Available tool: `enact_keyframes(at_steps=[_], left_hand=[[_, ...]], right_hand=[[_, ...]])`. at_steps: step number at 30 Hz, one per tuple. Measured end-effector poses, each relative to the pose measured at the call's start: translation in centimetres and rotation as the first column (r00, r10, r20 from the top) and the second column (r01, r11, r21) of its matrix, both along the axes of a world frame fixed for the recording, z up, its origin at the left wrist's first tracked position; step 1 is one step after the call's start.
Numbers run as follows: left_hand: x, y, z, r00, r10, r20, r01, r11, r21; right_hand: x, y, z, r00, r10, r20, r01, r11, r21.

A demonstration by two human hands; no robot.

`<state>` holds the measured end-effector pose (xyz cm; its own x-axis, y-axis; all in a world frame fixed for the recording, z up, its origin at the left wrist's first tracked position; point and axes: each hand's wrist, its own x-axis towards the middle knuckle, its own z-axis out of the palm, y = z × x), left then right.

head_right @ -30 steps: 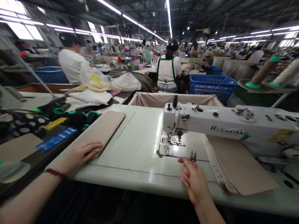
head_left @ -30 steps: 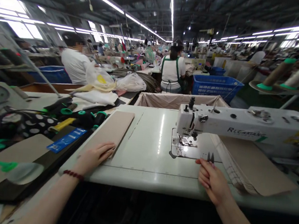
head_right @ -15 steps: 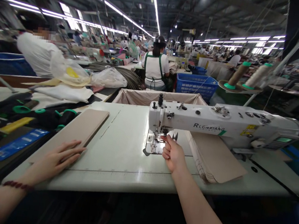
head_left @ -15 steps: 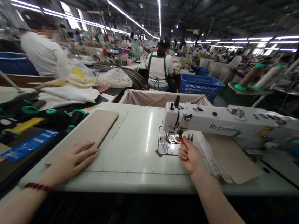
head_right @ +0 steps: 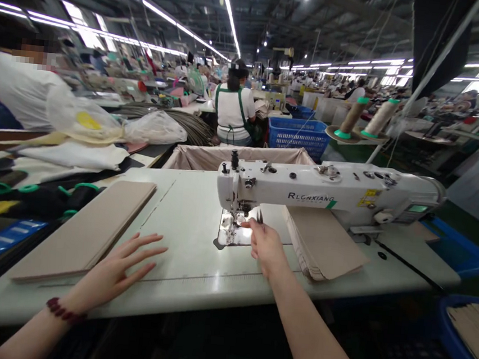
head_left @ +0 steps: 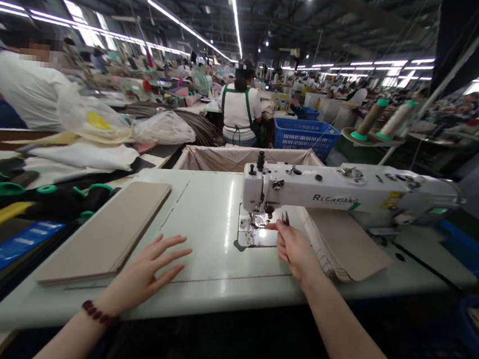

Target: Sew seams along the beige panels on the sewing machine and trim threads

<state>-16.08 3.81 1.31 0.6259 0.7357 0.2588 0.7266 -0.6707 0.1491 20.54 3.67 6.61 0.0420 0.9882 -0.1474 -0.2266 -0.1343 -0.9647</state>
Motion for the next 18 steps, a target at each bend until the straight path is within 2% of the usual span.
enact_keyframes(at_steps=[2, 3, 4, 5, 7, 8, 9, 11, 13, 15, 18], left_hand=[[0.0, -0.6, -0.3, 0.999, -0.016, -0.028, 0.016, 1.0, 0.002], [-0.3, -0.9, -0.6, 0.999, -0.021, -0.044, 0.021, 1.0, 0.003], [-0.6, -1.3, -1.1, 0.998, -0.021, -0.062, 0.021, 1.0, 0.002], [-0.9, -1.6, -1.6, 0.997, -0.02, -0.08, 0.02, 1.0, -0.003], [-1.0, -1.9, -2.7, 0.994, -0.027, -0.11, 0.024, 0.999, -0.028], [-0.7, -1.9, -3.2, 0.992, -0.036, -0.117, 0.031, 0.998, -0.046], [-0.1, -1.7, -3.4, 0.992, -0.047, -0.116, 0.04, 0.997, -0.062], [1.9, -1.2, -3.3, 0.993, -0.078, -0.093, 0.07, 0.994, -0.088], [4.6, -0.5, -2.4, 0.993, -0.111, -0.051, 0.105, 0.989, -0.105], [7.2, 0.0, -1.0, 0.99, -0.142, 0.008, 0.142, 0.982, -0.121], [10.7, 0.1, 1.2, 0.976, -0.147, 0.163, 0.176, 0.968, -0.179]], right_hand=[[3.1, -3.2, 1.2, 0.977, 0.001, 0.214, -0.013, 0.999, 0.052], [5.0, -4.9, 1.6, 0.849, -0.049, 0.525, -0.04, 0.987, 0.157], [7.1, -6.7, 1.8, 0.655, -0.139, 0.742, -0.052, 0.972, 0.228], [9.3, -8.3, 1.7, 0.46, -0.171, 0.871, -0.069, 0.971, 0.227], [13.5, -10.7, 0.9, 0.116, -0.147, 0.982, -0.072, 0.985, 0.156], [15.3, -11.3, 0.2, -0.021, -0.133, 0.991, -0.055, 0.99, 0.132], [16.8, -11.7, -0.6, -0.106, -0.126, 0.986, -0.064, 0.991, 0.119], [18.9, -11.6, -2.2, -0.187, -0.168, 0.968, -0.119, 0.982, 0.147], [19.8, -11.3, -2.9, -0.216, -0.261, 0.941, -0.156, 0.961, 0.23], [19.7, -11.3, -2.3, -0.229, -0.366, 0.902, -0.149, 0.929, 0.339], [17.4, -12.8, 0.5, -0.182, -0.478, 0.859, -0.207, 0.873, 0.442]])
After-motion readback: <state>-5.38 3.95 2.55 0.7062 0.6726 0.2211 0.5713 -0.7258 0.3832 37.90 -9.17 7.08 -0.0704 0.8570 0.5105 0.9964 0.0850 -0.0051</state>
